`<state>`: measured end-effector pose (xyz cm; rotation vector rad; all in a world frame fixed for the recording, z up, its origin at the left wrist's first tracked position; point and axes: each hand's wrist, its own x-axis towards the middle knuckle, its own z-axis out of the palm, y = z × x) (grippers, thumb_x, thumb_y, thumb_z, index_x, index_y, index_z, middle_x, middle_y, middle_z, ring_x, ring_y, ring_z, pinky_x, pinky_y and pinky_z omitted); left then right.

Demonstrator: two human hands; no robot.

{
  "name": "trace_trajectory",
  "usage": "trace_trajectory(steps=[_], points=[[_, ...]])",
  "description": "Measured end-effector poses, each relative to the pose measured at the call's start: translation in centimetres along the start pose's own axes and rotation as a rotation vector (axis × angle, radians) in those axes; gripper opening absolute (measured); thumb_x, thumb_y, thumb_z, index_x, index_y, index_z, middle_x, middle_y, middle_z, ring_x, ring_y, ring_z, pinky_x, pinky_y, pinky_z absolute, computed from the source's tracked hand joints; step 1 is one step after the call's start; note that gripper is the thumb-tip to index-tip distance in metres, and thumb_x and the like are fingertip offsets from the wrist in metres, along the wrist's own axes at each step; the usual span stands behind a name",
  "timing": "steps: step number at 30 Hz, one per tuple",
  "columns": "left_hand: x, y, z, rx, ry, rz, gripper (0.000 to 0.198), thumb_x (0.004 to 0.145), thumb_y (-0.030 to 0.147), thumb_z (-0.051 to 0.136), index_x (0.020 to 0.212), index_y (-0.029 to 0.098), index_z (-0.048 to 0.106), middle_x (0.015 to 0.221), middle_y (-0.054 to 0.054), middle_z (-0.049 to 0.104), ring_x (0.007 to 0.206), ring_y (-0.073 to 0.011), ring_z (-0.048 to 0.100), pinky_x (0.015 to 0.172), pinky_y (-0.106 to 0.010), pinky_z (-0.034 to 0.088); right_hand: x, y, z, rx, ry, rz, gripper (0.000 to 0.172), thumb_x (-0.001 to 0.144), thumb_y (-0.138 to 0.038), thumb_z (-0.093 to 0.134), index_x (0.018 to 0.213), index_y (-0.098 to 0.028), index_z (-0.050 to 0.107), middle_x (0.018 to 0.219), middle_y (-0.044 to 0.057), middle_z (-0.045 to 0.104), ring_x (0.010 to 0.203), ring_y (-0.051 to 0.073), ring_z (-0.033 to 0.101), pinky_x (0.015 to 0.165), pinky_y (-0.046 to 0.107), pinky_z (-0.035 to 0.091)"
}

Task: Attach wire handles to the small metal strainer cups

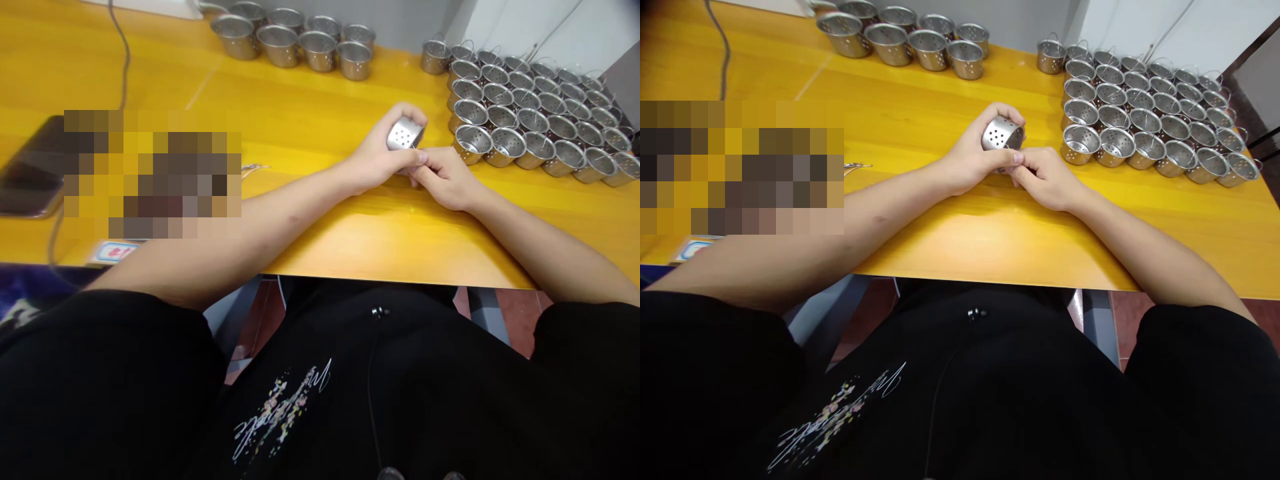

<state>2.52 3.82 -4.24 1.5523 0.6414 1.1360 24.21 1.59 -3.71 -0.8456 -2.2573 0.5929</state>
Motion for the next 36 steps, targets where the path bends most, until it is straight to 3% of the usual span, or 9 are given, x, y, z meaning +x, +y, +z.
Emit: trace_trajectory(steps=[10,15,22,36], points=[[0.1,0.2,0.1,0.041,0.013,-0.031,0.056,0.072,0.030,0.101,0.119,0.034,0.072,0.122,-0.007,0.077,0.121,-0.0349,0.071,0.105,-0.045,0.062,-0.1,0.2,0.0,0.001,-0.013,-0.006,0.055,0.122,-0.061,0.066,0.078,-0.027,0.065,0.074,0.002,0.070,0.073,0.023,0.060,0.077,0.040,0.050],[0.4,0.0,0.2,0.047,0.013,0.021,0.053,0.072,0.035,0.101,0.116,0.034,0.072,0.120,-0.006,0.076,0.121,-0.0348,0.072,0.109,-0.046,0.062,0.0,0.2,-0.1,0.012,-0.014,0.017,0.061,0.123,-0.068,0.067,0.077,-0.027,0.065,0.073,0.002,0.069,0.073,0.023,0.059,0.077,0.040,0.049],[0.4,0.0,0.1,0.095,0.012,0.020,0.052,0.073,0.030,0.102,0.116,0.034,0.073,0.116,-0.006,0.076,0.123,-0.0354,0.073,0.107,-0.045,0.064,-0.1,0.3,-0.2,0.006,-0.031,-0.002,0.059,0.124,-0.061,0.068,0.077,-0.026,0.066,0.073,0.002,0.069,0.072,0.022,0.059,0.078,0.040,0.049],[1.1,-1.0,-0.3,0.179,-0.036,0.121,0.049,0.077,0.025,0.094,0.118,0.033,0.069,0.118,-0.007,0.076,0.119,-0.0358,0.073,0.110,-0.048,0.062,0.0,-0.2,-0.6,-0.057,-0.069,0.032,0.062,0.126,-0.065,0.062,0.078,-0.026,0.063,0.074,0.003,0.067,0.074,0.022,0.061,0.079,0.040,0.050]])
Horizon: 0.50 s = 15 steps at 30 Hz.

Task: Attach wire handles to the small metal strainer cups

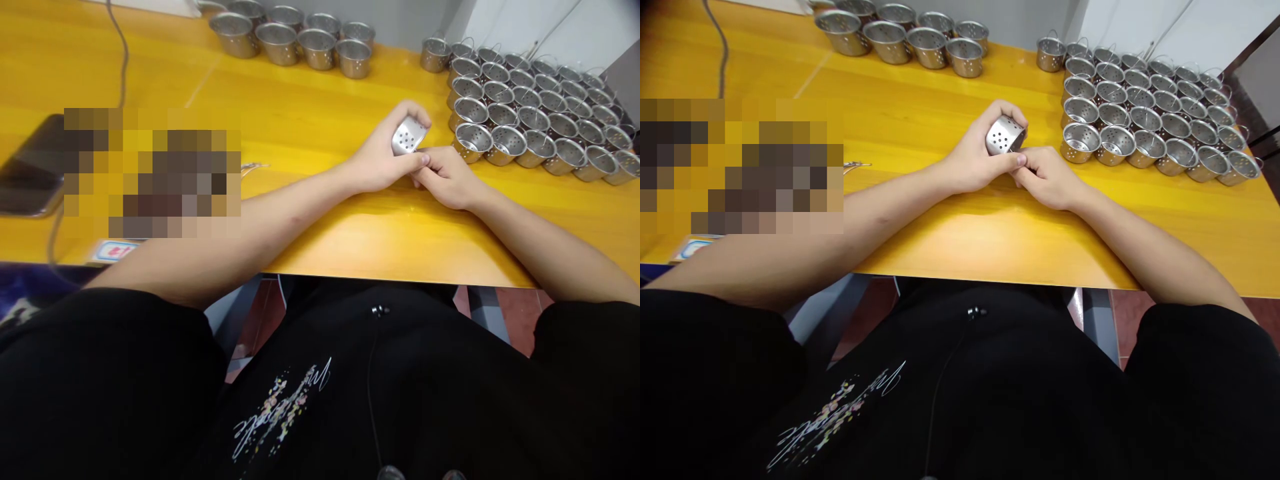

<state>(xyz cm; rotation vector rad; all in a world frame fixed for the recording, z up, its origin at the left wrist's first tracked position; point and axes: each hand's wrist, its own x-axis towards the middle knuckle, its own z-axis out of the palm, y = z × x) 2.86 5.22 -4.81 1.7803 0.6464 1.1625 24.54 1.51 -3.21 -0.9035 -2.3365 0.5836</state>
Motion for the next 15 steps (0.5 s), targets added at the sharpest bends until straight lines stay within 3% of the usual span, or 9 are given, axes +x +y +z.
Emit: trace_trajectory(steps=[10,15], points=[[-0.39,0.73,0.04,-0.048,0.015,-0.020,0.047,0.079,0.022,0.096,0.118,0.031,0.071,0.120,-0.007,0.074,0.116,-0.0342,0.073,0.113,-0.047,0.061,0.21,-0.10,-0.16,0.030,0.003,-0.011,0.076,0.122,-0.088,0.058,0.077,-0.028,0.052,0.069,0.001,0.056,0.071,0.021,0.048,0.071,0.040,0.042],[-0.54,0.92,0.17,-0.050,0.035,-0.049,0.047,0.079,0.023,0.098,0.116,0.032,0.071,0.116,-0.007,0.075,0.120,-0.0355,0.074,0.113,-0.047,0.062,0.27,-0.12,-0.22,0.022,-0.003,-0.032,0.077,0.123,-0.088,0.055,0.077,-0.027,0.047,0.070,0.000,0.047,0.070,0.020,0.041,0.070,0.041,0.041]])
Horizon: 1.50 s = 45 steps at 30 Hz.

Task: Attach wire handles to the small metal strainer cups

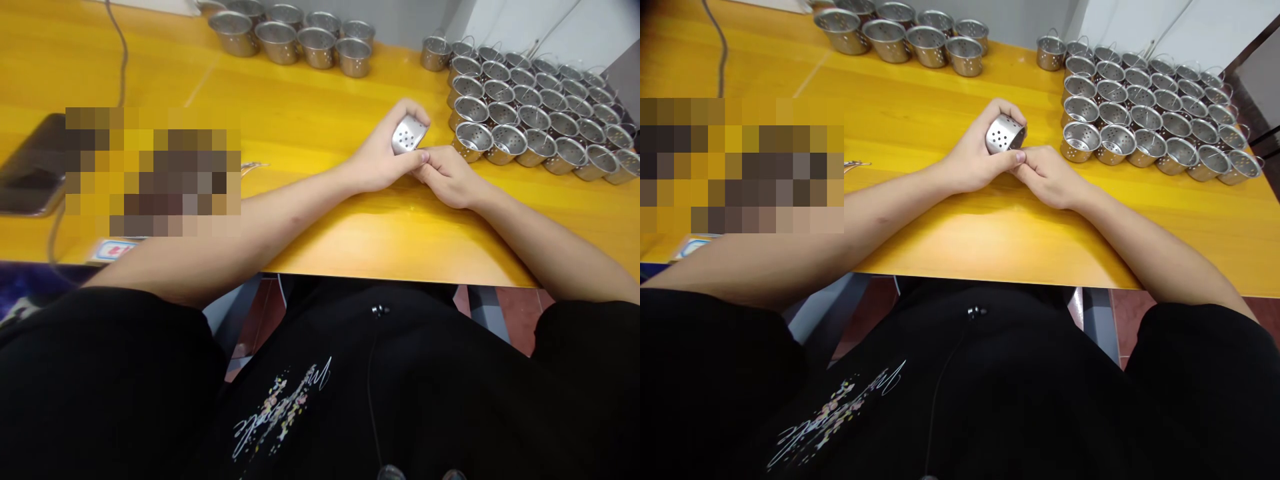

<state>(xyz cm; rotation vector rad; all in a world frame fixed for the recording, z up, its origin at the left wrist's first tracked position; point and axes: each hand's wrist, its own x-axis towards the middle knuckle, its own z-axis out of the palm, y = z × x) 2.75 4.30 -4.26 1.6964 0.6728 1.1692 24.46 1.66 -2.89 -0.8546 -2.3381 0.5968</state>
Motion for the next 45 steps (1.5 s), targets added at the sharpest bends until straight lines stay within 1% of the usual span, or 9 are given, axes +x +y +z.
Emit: trace_trajectory(steps=[6,14,18,21,27,33,36,41,45], points=[[0.0,-0.4,0.1,0.003,-0.003,0.024,0.047,0.081,0.024,0.098,0.118,0.031,0.070,0.120,-0.007,0.074,0.123,-0.0350,0.074,0.118,-0.047,0.060,0.1,0.0,-0.1,-0.019,-0.011,0.005,0.072,0.124,-0.084,0.058,0.079,-0.028,0.045,0.070,0.000,0.041,0.073,0.022,0.042,0.071,0.041,0.044],[0.4,-1.5,-0.1,0.059,-0.022,0.067,0.050,0.085,0.033,0.099,0.123,0.031,0.066,0.120,-0.008,0.074,0.122,-0.0353,0.073,0.115,-0.049,0.061,0.0,-0.2,-0.1,-0.019,-0.005,0.026,0.071,0.125,-0.079,0.058,0.078,-0.028,0.044,0.068,-0.001,0.040,0.073,0.022,0.043,0.072,0.041,0.046],[0.5,-1.9,-0.1,0.076,-0.042,0.091,0.049,0.088,0.036,0.098,0.124,0.030,0.066,0.124,-0.009,0.074,0.119,-0.0338,0.073,0.112,-0.048,0.062,-0.1,0.0,0.2,-0.008,0.005,0.025,0.068,0.126,-0.072,0.060,0.075,-0.027,0.048,0.068,0.000,0.049,0.071,0.021,0.046,0.072,0.040,0.044],[0.4,-1.8,0.1,0.066,-0.023,0.096,0.050,0.087,0.037,0.099,0.125,0.030,0.066,0.127,-0.009,0.076,0.122,-0.0336,0.073,0.113,-0.047,0.062,-0.2,0.2,0.3,0.035,0.031,0.031,0.068,0.125,-0.073,0.061,0.076,-0.027,0.056,0.070,0.001,0.057,0.072,0.021,0.052,0.075,0.040,0.047],[-0.6,-0.1,0.4,-0.013,0.046,0.026,0.047,0.089,0.046,0.105,0.120,0.033,0.072,0.127,-0.007,0.080,0.128,-0.0334,0.077,0.113,-0.044,0.065,-0.1,-0.2,0.3,0.107,0.066,0.084,0.077,0.122,-0.090,0.057,0.076,-0.028,0.055,0.070,0.002,0.056,0.072,0.022,0.054,0.071,0.039,0.050],[-1.0,1.2,0.7,-0.058,0.077,-0.074,0.042,0.090,0.036,0.106,0.117,0.031,0.074,0.120,-0.007,0.082,0.128,-0.0324,0.079,0.108,-0.040,0.065,0.0,-0.7,0.3,0.100,0.076,0.101,0.087,0.114,-0.105,0.054,0.071,-0.029,0.046,0.066,0.000,0.046,0.068,0.022,0.042,0.064,0.039,0.040],[-1.0,1.4,0.8,-0.074,0.090,-0.102,0.037,0.092,0.032,0.103,0.116,0.029,0.075,0.118,-0.006,0.081,0.126,-0.0307,0.079,0.106,-0.037,0.065,0.0,-0.5,0.4,0.102,0.087,0.097,0.086,0.117,-0.100,0.055,0.070,-0.029,0.045,0.065,0.000,0.043,0.066,0.020,0.040,0.063,0.038,0.038],[-1.1,1.3,1.0,-0.143,0.085,-0.123,0.035,0.095,0.032,0.101,0.117,0.028,0.074,0.121,-0.005,0.080,0.119,-0.0283,0.079,0.096,-0.035,0.066,0.0,0.1,0.5,0.109,0.107,0.073,0.082,0.121,-0.088,0.058,0.068,-0.028,0.044,0.062,-0.001,0.046,0.061,0.017,0.040,0.059,0.037,0.036],[-1.0,0.9,1.2,-0.193,0.084,-0.159,0.037,0.097,0.033,0.102,0.119,0.027,0.073,0.120,-0.003,0.079,0.108,-0.0243,0.080,0.089,-0.032,0.069,-0.1,0.0,0.4,0.141,0.124,0.100,0.082,0.119,-0.088,0.064,0.067,-0.028,0.047,0.060,-0.001,0.048,0.059,0.017,0.041,0.056,0.036,0.037]])
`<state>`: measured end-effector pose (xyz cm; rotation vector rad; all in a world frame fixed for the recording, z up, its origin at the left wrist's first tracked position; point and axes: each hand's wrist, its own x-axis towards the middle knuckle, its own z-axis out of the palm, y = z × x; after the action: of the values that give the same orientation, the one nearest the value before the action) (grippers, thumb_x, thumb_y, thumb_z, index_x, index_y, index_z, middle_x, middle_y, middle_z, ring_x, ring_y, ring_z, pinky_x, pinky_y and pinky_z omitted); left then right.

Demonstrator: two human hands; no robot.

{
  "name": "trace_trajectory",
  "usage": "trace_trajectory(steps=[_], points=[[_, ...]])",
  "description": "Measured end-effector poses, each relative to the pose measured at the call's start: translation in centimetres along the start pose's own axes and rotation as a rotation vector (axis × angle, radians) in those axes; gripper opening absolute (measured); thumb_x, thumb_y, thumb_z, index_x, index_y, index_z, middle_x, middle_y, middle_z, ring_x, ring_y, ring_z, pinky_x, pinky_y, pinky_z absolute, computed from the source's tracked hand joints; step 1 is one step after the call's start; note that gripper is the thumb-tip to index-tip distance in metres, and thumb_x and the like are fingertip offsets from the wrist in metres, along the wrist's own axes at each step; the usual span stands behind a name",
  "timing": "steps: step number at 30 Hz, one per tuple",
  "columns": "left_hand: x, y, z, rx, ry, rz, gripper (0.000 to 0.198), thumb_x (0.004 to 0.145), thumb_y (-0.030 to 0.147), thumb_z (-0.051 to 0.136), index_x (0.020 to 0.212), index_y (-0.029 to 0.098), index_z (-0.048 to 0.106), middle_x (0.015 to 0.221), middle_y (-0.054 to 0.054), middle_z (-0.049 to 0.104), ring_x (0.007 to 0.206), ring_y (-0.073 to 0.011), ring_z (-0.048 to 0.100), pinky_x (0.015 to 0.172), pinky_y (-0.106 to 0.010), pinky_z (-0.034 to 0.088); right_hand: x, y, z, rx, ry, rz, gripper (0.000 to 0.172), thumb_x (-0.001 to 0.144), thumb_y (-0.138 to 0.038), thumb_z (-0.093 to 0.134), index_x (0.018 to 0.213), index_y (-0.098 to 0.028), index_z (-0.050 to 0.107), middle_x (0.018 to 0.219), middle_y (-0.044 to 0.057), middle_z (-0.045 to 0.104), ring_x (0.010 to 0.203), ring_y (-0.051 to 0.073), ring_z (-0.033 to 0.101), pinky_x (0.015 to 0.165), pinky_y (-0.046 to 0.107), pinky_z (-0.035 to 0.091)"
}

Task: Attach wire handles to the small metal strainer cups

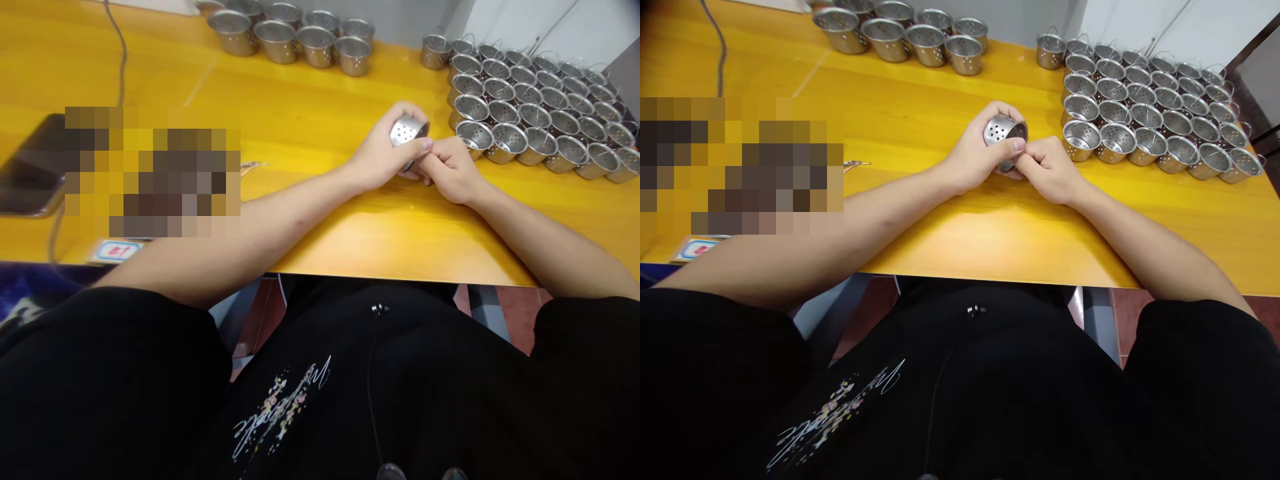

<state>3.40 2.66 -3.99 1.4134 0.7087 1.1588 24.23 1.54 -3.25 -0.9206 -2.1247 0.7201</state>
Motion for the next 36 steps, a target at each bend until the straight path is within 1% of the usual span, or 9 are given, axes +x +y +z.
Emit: trace_trajectory(steps=[5,8,11,15,17,22,25,30,36], points=[[-0.4,0.4,0.5,-0.085,0.005,-0.059,0.038,0.098,0.034,0.100,0.121,0.027,0.070,0.116,0.000,0.082,0.094,-0.0188,0.083,0.082,-0.029,0.072,0.0,-0.7,0.1,0.041,0.020,0.045,0.088,0.114,-0.100,0.064,0.065,-0.028,0.046,0.055,-0.001,0.048,0.055,0.017,0.044,0.053,0.034,0.038],[-0.8,1.1,0.7,-0.109,0.020,-0.133,0.043,0.099,0.041,0.102,0.124,0.028,0.070,0.109,0.001,0.084,0.091,-0.0199,0.086,0.081,-0.031,0.074,0.0,-1.0,0.3,0.088,0.030,0.039,0.092,0.108,-0.108,0.064,0.065,-0.028,0.047,0.054,-0.002,0.046,0.052,0.016,0.045,0.050,0.033,0.040],[-0.7,1.3,0.8,-0.135,0.024,-0.178,0.047,0.099,0.052,0.103,0.120,0.028,0.070,0.098,0.001,0.084,0.084,-0.0223,0.087,0.078,-0.034,0.075,0.1,-0.7,0.6,0.190,0.042,0.035,0.092,0.104,-0.111,0.066,0.066,-0.028,0.051,0.056,-0.002,0.048,0.050,0.015,0.047,0.047,0.034,0.042],[-0.4,0.9,0.4,-0.202,-0.046,-0.185,0.055,0.096,0.069,0.104,0.111,0.030,0.068,0.084,0.002,0.083,0.080,-0.0255,0.088,0.075,-0.036,0.075,0.5,0.3,0.8,0.353,0.069,0.126,0.085,0.094,-0.112,0.078,0.081,-0.030,0.064,0.066,-0.002,0.060,0.048,0.014,0.047,0.043,0.035,0.044],[-0.2,0.8,0.2,-0.208,-0.075,-0.191,0.060,0.095,0.077,0.103,0.109,0.031,0.066,0.081,0.001,0.083,0.079,-0.0258,0.088,0.073,-0.035,0.074,0.7,0.9,0.7,0.395,0.088,0.170,0.081,0.090,-0.110,0.085,0.089,-0.031,0.066,0.070,-0.002,0.065,0.049,0.014,0.047,0.043,0.036,0.046],[-0.1,0.7,0.1,-0.196,-0.082,-0.220,0.067,0.093,0.093,0.093,0.108,0.033,0.068,0.085,-0.001,0.087,0.083,-0.0287,0.090,0.071,-0.038,0.072,1.0,1.6,0.5,0.460,0.157,0.185,0.079,0.087,-0.104,0.093,0.090,-0.031,0.061,0.069,-0.002,0.068,0.046,0.015,0.046,0.041,0.036,0.043],[0.0,0.6,0.1,-0.195,-0.058,-0.222,0.068,0.090,0.094,0.093,0.107,0.034,0.069,0.087,-0.001,0.089,0.086,-0.0300,0.091,0.071,-0.039,0.072,1.0,1.8,0.4,0.450,0.173,0.190,0.079,0.088,-0.104,0.091,0.091,-0.031,0.060,0.073,-0.001,0.070,0.046,0.015,0.047,0.041,0.036,0.044],[0.3,0.2,0.0,-0.189,-0.068,-0.221,0.067,0.096,0.097,0.084,0.109,0.033,0.072,0.087,-0.004,0.089,0.086,-0.0301,0.091,0.068,-0.038,0.069,1.1,2.2,0.4,0.396,0.168,0.181,0.082,0.089,-0.109,0.085,0.093,-0.031,0.061,0.074,0.000,0.069,0.049,0.016,0.050,0.043,0.037,0.044],[0.5,0.3,-0.1,-0.209,-0.067,-0.237,0.069,0.097,0.101,0.081,0.109,0.034,0.072,0.084,-0.003,0.087,0.089,-0.0289,0.090,0.074,-0.037,0.072,1.0,2.2,0.5,0.423,0.168,0.175,0.081,0.087,-0.108,0.087,0.089,-0.030,0.066,0.073,-0.001,0.068,0.049,0.014,0.049,0.044,0.035,0.042]])
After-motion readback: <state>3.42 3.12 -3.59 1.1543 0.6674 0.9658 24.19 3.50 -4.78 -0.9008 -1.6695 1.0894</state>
